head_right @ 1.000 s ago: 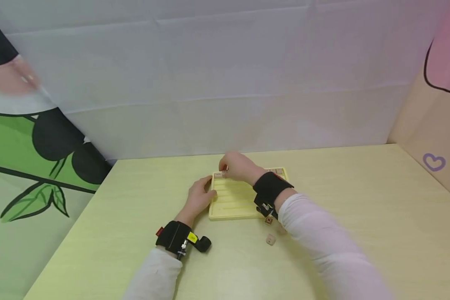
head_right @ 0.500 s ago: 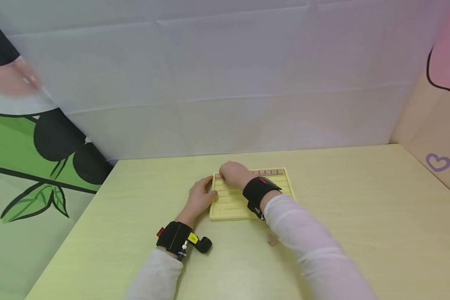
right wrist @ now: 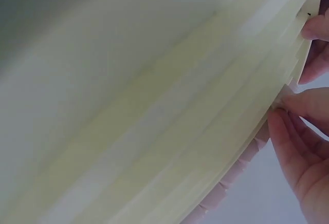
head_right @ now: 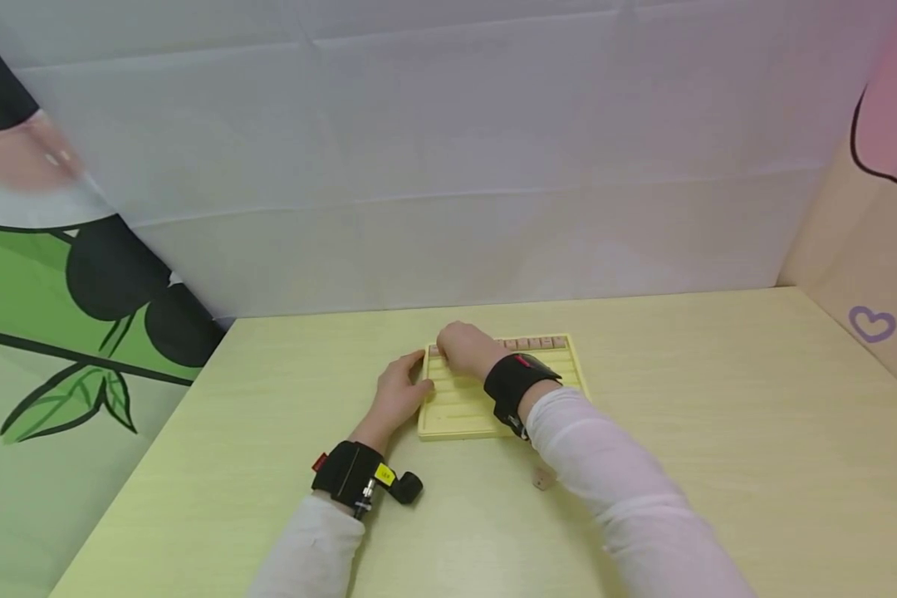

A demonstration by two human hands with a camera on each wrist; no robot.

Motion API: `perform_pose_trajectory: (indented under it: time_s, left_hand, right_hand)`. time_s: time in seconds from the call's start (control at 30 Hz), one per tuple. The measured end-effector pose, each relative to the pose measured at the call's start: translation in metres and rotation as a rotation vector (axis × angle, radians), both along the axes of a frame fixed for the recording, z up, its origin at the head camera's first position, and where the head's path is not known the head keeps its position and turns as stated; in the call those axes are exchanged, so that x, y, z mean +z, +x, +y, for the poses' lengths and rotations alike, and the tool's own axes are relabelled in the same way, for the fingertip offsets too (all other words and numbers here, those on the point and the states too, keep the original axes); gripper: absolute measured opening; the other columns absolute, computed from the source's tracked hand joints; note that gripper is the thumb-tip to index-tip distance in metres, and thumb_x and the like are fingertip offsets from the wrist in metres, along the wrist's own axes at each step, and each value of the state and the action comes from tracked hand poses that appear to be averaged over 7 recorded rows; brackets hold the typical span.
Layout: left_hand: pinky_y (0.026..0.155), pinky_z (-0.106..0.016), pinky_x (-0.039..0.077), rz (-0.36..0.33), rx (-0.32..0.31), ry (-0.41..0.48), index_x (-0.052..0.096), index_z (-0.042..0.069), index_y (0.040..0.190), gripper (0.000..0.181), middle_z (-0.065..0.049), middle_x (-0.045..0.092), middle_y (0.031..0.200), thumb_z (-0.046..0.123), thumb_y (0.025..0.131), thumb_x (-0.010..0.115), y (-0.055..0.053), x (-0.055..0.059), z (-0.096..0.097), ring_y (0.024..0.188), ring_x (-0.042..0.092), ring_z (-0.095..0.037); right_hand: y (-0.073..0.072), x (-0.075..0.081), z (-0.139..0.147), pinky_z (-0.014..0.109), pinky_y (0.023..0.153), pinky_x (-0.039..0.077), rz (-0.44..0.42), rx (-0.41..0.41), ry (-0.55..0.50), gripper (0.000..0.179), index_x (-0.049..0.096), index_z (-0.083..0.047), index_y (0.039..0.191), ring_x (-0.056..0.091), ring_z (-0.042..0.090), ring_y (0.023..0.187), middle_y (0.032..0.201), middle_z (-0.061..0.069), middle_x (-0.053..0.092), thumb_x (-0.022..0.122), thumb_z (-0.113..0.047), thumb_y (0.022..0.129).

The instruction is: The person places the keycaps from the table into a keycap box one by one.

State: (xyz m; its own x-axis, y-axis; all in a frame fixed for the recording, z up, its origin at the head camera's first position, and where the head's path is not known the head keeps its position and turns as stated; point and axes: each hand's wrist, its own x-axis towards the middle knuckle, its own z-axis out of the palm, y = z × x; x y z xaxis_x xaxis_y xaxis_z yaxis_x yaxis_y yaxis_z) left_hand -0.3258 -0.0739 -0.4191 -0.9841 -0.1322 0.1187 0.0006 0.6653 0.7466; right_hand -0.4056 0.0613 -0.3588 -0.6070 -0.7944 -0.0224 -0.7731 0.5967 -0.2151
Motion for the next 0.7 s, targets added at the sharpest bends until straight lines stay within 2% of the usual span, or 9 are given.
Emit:
perform_pose_trajectory:
  time_s: [0.37,0.7]
  left_hand:
    - [0.110,-0.053,0.025,0.006,0.007,-0.009,0.049,-0.005,0.134,0.055,-0.022,0.053,0.133,0.013,0.083,0.058,0.0008,0.0001,-0.0006,0.128,0.044,-0.039]
    - [0.109,-0.053,0.025,0.016,-0.005,-0.014,0.050,-0.005,0.133,0.055,-0.022,0.054,0.132,0.013,0.082,0.058,0.0014,0.0011,0.0019,0.127,0.044,-0.039]
  right_hand:
    - [0.0004,0.0029,-0.0041,0.032,0.073,0.049,-0.016,-0.024,0.022,0.010,0.069,-0.001,0.086,0.055,0.020,0.074,0.082,0.010,0.066,0.059,-0.001,0.086]
    - [0.0048,0.0063,-0.0083,0.031,0.071,0.047,0.010,0.001,0.010,0.010,0.067,-0.001,0.081,0.053,0.020,0.071,0.077,0.008,0.063,0.058,0.000,0.086]
